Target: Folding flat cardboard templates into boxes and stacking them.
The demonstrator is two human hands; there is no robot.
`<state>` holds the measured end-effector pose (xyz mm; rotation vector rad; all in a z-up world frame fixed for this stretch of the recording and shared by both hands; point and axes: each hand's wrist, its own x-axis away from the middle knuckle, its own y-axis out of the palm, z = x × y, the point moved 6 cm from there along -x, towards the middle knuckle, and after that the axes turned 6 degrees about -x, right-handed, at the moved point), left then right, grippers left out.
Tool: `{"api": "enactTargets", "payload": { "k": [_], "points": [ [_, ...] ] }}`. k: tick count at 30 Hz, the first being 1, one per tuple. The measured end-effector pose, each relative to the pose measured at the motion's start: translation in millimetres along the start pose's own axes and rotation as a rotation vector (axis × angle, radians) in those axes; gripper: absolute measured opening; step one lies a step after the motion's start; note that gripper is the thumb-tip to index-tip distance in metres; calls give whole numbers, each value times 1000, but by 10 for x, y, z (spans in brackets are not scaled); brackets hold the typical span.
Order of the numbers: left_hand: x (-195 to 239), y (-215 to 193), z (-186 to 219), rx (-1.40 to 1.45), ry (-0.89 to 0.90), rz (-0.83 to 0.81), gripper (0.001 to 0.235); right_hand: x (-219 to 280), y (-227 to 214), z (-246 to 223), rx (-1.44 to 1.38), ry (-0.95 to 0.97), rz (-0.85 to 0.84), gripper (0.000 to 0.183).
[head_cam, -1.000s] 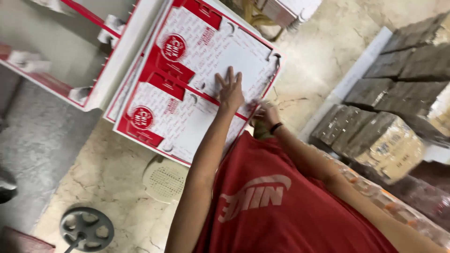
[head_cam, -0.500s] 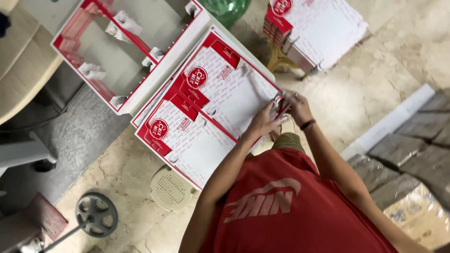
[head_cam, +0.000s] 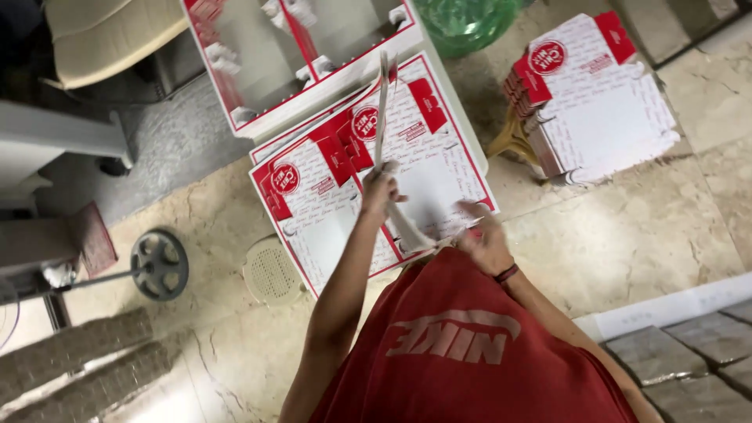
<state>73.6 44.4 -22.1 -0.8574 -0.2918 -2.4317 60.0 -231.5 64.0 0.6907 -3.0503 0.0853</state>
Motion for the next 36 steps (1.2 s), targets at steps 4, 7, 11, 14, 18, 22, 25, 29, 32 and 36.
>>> {"api": "enactTargets", "payload": {
  "k": [4, 7, 11, 14, 18, 22, 25, 29, 32, 36],
  "points": [
    [145, -989, -129, 58, -19, -44, 25, 174, -343, 1103, -221, 713, 404, 83],
    [278, -1658, -347, 168, -38, -9, 21, 311, -101, 1471, -656, 1007, 293, 70],
    [319, -2342, -798, 107, -114, 166, 27, 397, -26, 1575, -822, 1028, 329, 65],
    [177, -2544, -1067, 96, -154, 165, 33, 369, 3, 1714, -800, 1014, 394, 73],
    [-118, -2599, -1475, 140, -168, 127, 39, 46, 307, 1155, -602, 904, 283, 69],
    [-206, -2580, -1447, 190, -142, 102, 37, -303, 71, 1349, -85, 496, 254, 26],
    [-128, -2616, -1591, 217, -126, 64, 36, -124, -162, 1320, 30, 217, 299, 16],
    [-134, -2557, -1362, 272, -71, -4, 42, -35, -149, 1274, -277, 610, 449, 29],
    [-218, -2633, -1554, 308, -74, -48, 40, 142, -268, 1251, -280, 615, 518, 26],
    [-155, -2438, -1398, 462, -151, -105, 37, 270, -656, 1179, -402, 421, 633, 22]
  ]
}}
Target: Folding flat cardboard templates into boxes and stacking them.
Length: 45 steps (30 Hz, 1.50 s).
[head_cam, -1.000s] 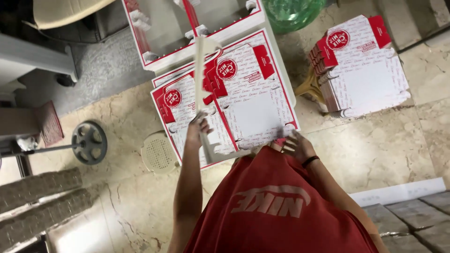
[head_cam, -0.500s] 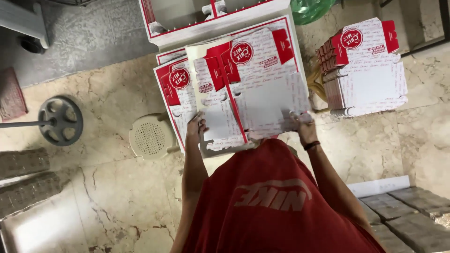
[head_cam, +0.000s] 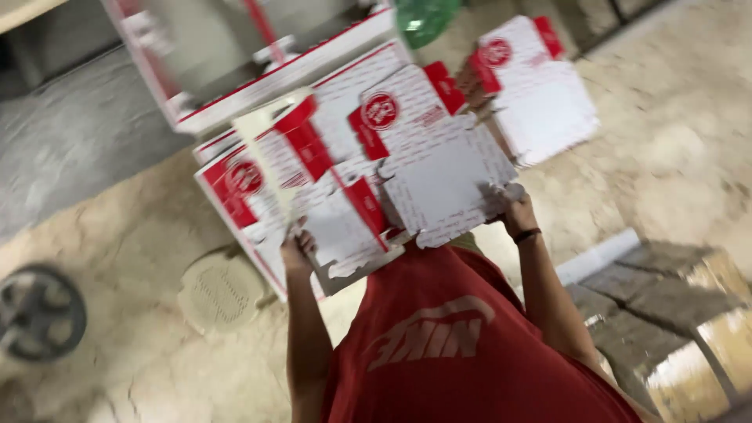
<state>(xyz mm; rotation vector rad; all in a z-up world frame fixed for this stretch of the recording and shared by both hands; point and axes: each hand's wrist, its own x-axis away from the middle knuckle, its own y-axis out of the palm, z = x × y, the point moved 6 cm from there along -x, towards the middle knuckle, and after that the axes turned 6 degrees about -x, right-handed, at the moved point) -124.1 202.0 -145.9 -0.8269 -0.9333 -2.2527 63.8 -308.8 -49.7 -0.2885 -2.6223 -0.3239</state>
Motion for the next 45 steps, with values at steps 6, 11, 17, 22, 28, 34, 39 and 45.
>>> {"api": "enactTargets", "payload": {
  "k": [6, 11, 17, 22, 28, 34, 39, 45],
  "points": [
    [187, 1149, 154, 33, 120, -160, 51, -614, -1159, -441, -125, -136, 50, 16],
    [233, 2200, 127, -92, 119, 14, 47, -1097, -1728, -1191, -177, -249, 89, 21],
    [173, 2972, -98, -237, 106, 148, 43, -1724, -1721, -2023, -230, -200, 62, 24],
    [146, 3386, -186, -352, 73, 152, 44, -2940, -2284, -1601, -246, -42, 75, 11],
    [14, 3372, -476, -423, -5, 202, 39, -4031, -2821, -487, 25, 329, 31, 33],
    [34, 3546, -495, -367, -7, 203, 38, -4057, -2846, -288, 75, 485, 72, 41],
    [42, 3640, -481, -361, -2, 228, 38, -4150, -2856, -279, 124, 489, 78, 40],
    [-2, 3661, -522, -373, -14, 234, 39, -4129, -2720, -499, 285, 498, 148, 56]
  ]
}}
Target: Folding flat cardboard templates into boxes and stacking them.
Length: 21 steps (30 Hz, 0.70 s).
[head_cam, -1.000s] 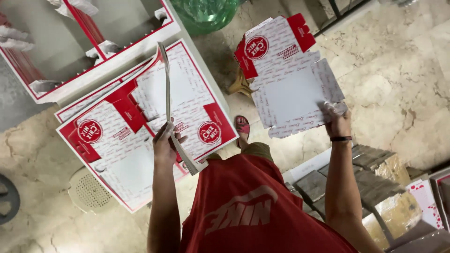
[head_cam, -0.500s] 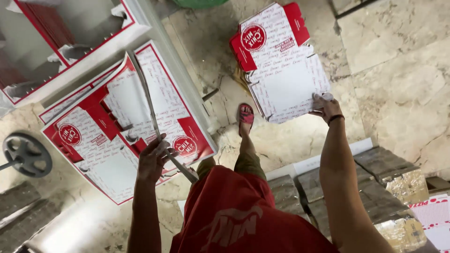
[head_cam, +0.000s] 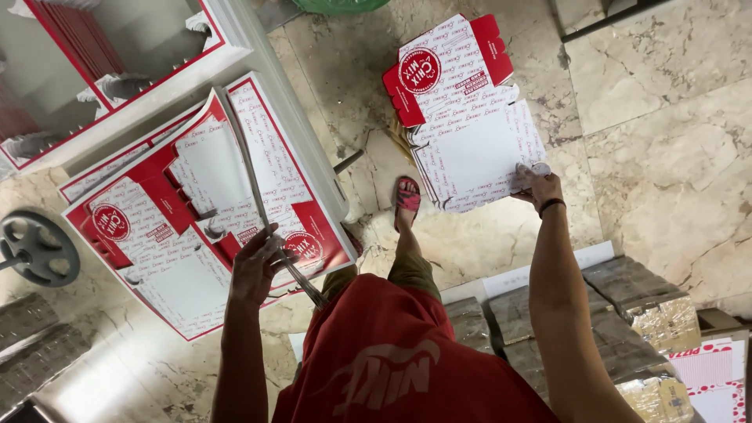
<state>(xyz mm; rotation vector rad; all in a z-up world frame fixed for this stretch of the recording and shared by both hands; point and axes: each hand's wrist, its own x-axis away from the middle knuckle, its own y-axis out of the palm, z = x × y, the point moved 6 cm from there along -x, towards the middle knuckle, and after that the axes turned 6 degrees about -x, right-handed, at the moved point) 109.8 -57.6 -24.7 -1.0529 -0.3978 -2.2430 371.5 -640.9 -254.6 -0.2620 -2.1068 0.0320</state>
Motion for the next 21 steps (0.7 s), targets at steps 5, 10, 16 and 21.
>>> {"api": "enactTargets", "payload": {
  "k": [5, 10, 16, 21],
  "points": [
    [118, 337, 196, -146, -15, 68, 41, 341, 91, -291, 351, 73, 37, 60],
    [-72, 490, 47, -320, -35, 204, 46, 342, 24, -383, 886, 59, 82, 59],
    [-367, 596, -222, -439, 163, -124, 16, 1066, 785, -88, 1018, -739, 202, 49],
    [352, -309, -181, -811, 800, 48, 47, 2313, 2011, 972, 424, -931, -285, 29]
  ]
}}
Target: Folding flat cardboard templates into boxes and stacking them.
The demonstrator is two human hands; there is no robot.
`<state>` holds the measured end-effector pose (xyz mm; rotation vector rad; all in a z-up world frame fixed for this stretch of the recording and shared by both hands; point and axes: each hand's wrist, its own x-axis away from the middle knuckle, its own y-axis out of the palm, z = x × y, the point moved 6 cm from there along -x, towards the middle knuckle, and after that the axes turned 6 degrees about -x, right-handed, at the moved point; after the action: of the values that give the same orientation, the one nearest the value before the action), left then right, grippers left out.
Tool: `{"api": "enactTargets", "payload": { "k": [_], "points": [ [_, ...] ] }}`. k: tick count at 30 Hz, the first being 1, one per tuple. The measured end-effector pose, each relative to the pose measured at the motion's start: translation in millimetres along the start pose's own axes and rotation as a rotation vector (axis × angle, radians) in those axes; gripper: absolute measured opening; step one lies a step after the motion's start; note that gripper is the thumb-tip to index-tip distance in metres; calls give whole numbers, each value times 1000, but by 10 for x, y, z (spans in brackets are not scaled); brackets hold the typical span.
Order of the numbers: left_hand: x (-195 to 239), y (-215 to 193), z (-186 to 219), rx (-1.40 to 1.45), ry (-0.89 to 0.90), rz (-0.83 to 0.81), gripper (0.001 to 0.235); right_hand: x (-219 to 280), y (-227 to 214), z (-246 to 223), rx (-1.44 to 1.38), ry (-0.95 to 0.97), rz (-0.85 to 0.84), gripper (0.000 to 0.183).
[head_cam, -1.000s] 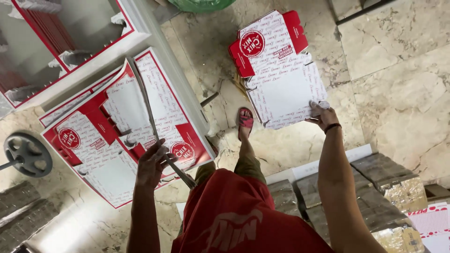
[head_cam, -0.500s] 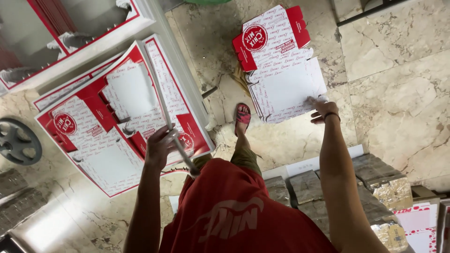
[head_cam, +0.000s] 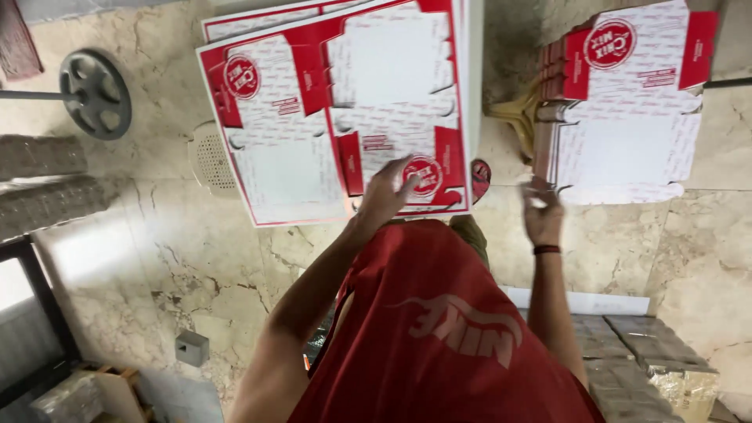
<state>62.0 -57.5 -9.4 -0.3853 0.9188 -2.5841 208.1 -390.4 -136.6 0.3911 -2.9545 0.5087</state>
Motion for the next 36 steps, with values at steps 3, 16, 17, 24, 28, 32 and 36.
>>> {"api": "enactTargets", "payload": {
  "k": [3, 16, 17, 24, 28, 32, 36],
  "points": [
    [731, -747, -1381, -255, -328, 325, 70, 501, 805, -590, 39, 255, -191, 45],
    [2340, -2375, -2963, 1053, -939, 404, 67, 847, 1019, -607, 726, 133, 183, 19],
    [2325, -2475, -2970, 998, -885, 467, 66, 885, 1008, -601, 662, 127, 242, 18],
    [2234, -2154, -3729, 792, -758, 519, 54, 1512, 1339, -195, -96, 442, 325, 87],
    [2101, -2417, -3299, -91, -694, 473, 87, 2156, 1952, 123, -592, 703, 264, 98],
    [1330, -2140, -2341, -223, -503, 221, 95, 2166, 2910, -374, -812, 895, -31, 69],
    [676, -1384, -2305, -495, -454, -240, 130, 2144, 3510, -995, -1083, 1108, -410, 34]
  ]
}}
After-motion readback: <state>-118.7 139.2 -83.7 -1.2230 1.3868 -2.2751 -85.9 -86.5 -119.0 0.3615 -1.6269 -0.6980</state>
